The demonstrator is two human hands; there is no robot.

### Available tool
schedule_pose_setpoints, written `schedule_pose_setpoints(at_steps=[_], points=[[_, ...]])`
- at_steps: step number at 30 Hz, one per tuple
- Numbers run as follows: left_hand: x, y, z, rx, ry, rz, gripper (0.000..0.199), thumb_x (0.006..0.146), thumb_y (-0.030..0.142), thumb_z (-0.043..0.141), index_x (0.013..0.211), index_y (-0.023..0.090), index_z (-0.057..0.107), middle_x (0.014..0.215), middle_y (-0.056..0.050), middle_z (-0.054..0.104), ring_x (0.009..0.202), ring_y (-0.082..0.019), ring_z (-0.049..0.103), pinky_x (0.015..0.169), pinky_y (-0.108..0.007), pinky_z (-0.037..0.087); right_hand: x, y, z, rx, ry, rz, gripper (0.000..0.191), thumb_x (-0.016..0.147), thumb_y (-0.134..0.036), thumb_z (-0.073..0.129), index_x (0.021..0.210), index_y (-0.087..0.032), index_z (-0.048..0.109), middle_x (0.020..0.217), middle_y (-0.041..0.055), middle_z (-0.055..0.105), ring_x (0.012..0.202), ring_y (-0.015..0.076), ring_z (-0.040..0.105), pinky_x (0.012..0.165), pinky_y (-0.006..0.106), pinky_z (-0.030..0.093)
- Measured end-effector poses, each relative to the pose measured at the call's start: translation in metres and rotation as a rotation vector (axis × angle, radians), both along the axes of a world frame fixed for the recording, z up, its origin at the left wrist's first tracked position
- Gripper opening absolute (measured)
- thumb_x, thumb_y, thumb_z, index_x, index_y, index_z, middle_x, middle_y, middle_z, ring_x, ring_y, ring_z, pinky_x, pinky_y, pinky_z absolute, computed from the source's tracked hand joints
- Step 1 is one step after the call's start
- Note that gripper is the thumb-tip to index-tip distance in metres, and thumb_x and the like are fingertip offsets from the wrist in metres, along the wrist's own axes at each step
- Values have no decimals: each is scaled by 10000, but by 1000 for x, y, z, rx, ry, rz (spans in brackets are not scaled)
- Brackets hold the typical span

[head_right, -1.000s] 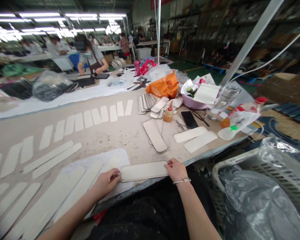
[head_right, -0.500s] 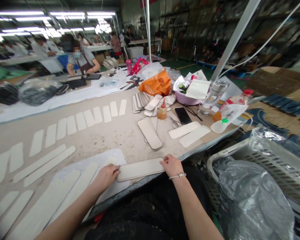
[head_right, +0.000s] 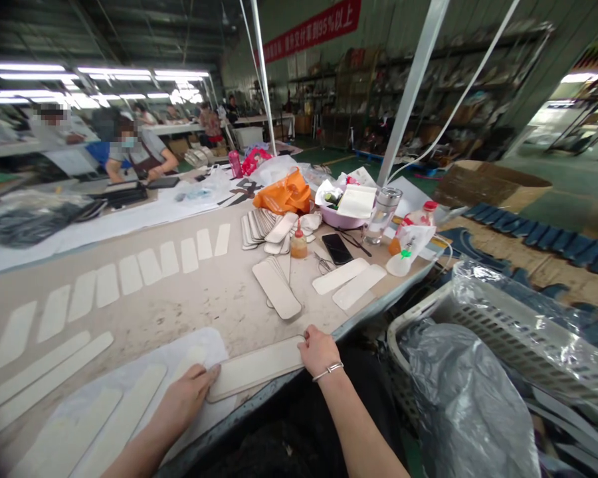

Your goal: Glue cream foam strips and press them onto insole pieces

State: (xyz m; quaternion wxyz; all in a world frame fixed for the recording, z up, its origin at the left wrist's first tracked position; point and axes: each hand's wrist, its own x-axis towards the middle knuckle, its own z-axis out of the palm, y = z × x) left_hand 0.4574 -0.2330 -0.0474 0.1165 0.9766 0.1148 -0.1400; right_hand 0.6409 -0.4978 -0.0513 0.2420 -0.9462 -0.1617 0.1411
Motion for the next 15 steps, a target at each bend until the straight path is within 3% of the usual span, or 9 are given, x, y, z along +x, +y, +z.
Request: schedule_pose_setpoints(at_steps=[4, 10, 12, 15], points=[[1, -2, 2, 24, 13, -16, 416, 942, 234, 227, 1199, 220, 554, 919, -46, 543, 780, -141, 560, 728, -217, 406, -3, 0, 4, -50, -13, -1, 146, 768, -263, 574, 895, -193, 559, 699, 12, 654, 719, 176, 618, 673, 264, 402], [1, -5, 4, 45, 19, -22, 429, 930, 199, 218, 1203, 203, 550, 935, -55, 547, 783, -153, 550, 734, -228, 403, -26, 3, 21, -149, -182, -46, 365, 852, -324, 489, 1128, -85, 510, 1010, 186, 613, 916, 265, 596, 782, 360, 454], [0, -5, 3, 56, 17, -30, 441, 925, 187, 211, 1217, 201, 541, 937, -59, 548, 782, -156, 551, 732, -232, 406, -46, 15, 26, -67, -266, 96, 451, 886, -324, 438, 1256, -66, 442, 1160, 194, 570, 1076, 262, 537, 910, 365, 428], [-1, -4, -1, 67, -5, -46, 442, 916, 184, 219, 1213, 184, 546, 938, -66, 550, 800, -165, 558, 742, -243, 415, -83, 46, 24, 146, -317, 490, 617, 890, -395, 433, 1398, -79, 281, 1428, 153, 367, 1329, 242, 293, 1084, 364, 290]])
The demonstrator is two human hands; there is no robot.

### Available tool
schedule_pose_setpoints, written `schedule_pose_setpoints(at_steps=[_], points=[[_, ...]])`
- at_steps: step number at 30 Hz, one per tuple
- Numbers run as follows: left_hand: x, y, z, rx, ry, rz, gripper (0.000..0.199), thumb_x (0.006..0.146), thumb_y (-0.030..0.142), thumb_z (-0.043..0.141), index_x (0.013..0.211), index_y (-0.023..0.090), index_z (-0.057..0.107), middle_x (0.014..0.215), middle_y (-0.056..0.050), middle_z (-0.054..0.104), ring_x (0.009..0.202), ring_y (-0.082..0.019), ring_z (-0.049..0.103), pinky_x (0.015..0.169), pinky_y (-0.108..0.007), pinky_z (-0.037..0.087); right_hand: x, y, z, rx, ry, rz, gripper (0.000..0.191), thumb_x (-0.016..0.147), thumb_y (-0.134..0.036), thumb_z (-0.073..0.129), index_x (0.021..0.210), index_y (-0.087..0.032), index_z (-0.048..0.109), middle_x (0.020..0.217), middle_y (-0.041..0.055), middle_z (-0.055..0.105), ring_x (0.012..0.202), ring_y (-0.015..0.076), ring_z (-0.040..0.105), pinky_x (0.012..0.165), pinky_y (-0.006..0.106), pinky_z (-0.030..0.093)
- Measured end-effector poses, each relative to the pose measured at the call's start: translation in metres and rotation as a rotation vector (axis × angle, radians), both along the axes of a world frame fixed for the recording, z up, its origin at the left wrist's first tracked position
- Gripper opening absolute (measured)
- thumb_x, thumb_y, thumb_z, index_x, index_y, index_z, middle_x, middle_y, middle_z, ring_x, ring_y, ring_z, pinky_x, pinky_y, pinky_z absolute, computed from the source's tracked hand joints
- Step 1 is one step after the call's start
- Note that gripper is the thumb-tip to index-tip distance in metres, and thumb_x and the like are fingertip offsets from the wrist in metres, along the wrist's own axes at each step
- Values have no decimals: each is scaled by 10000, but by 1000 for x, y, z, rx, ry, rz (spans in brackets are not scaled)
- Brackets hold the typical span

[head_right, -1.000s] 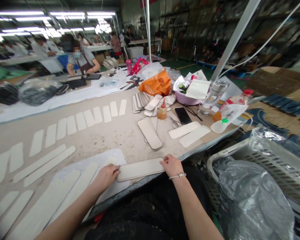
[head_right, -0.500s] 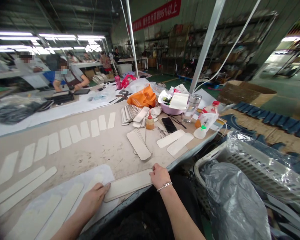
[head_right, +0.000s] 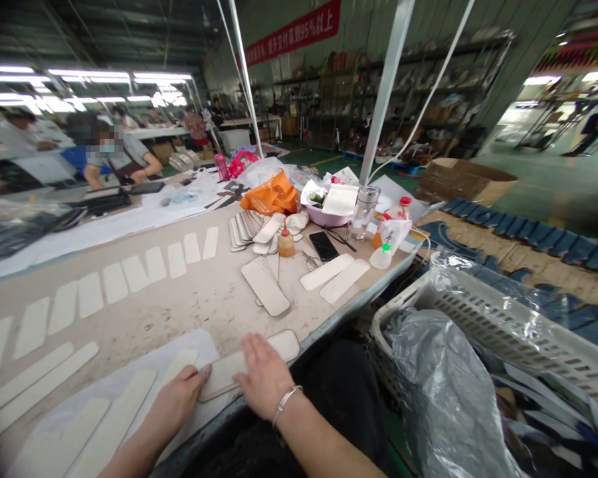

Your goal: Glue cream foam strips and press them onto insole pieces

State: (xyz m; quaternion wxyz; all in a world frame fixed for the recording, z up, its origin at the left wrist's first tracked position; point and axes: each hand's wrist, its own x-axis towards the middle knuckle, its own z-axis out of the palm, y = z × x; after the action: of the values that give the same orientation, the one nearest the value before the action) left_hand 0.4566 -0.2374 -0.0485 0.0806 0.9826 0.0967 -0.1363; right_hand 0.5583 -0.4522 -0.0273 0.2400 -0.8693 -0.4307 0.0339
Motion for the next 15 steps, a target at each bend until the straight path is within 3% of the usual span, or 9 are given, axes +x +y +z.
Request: schedule_pose_setpoints(at_steps=[3, 6, 12, 15], points=[[-1, 2, -4, -8, -19, -9, 437, 903, 170, 235, 1204, 169, 552, 936, -69, 551, 817, -165, 561, 756, -247, 419, -25, 27, -11, 29, 27, 264, 689, 887, -466, 408, 1440, -122, 182, 1506, 99, 224, 1390, 220, 142, 1140, 404, 170], [-1, 3, -5, -19, -20, 2, 445, 905, 173, 227, 1218, 174, 544, 929, -63, 548, 803, -156, 552, 750, -243, 418, -22, 28, -23, -54, 77, 296, 688, 887, -505, 381, 1436, -130, 204, 1509, 88, 210, 1397, 212, 113, 1146, 435, 117], [-1, -2, -7, -108, -65, 67, 444, 933, 246, 206, 1152, 184, 587, 892, -58, 531, 762, -165, 522, 740, -267, 410, 30, -40, -39, -224, 55, 30, 722, 875, -566, 360, 1434, -134, 215, 1512, 87, 141, 1396, 251, 122, 1139, 457, 128], [-7, -6, -7, -162, -90, 130, 410, 918, 213, 250, 1142, 205, 593, 923, -64, 546, 804, -166, 526, 772, -262, 408, 36, -62, -62, -212, -112, -91, 712, 862, -550, 400, 1423, -136, 254, 1490, 98, 202, 1365, 279, 236, 1109, 466, 225]])
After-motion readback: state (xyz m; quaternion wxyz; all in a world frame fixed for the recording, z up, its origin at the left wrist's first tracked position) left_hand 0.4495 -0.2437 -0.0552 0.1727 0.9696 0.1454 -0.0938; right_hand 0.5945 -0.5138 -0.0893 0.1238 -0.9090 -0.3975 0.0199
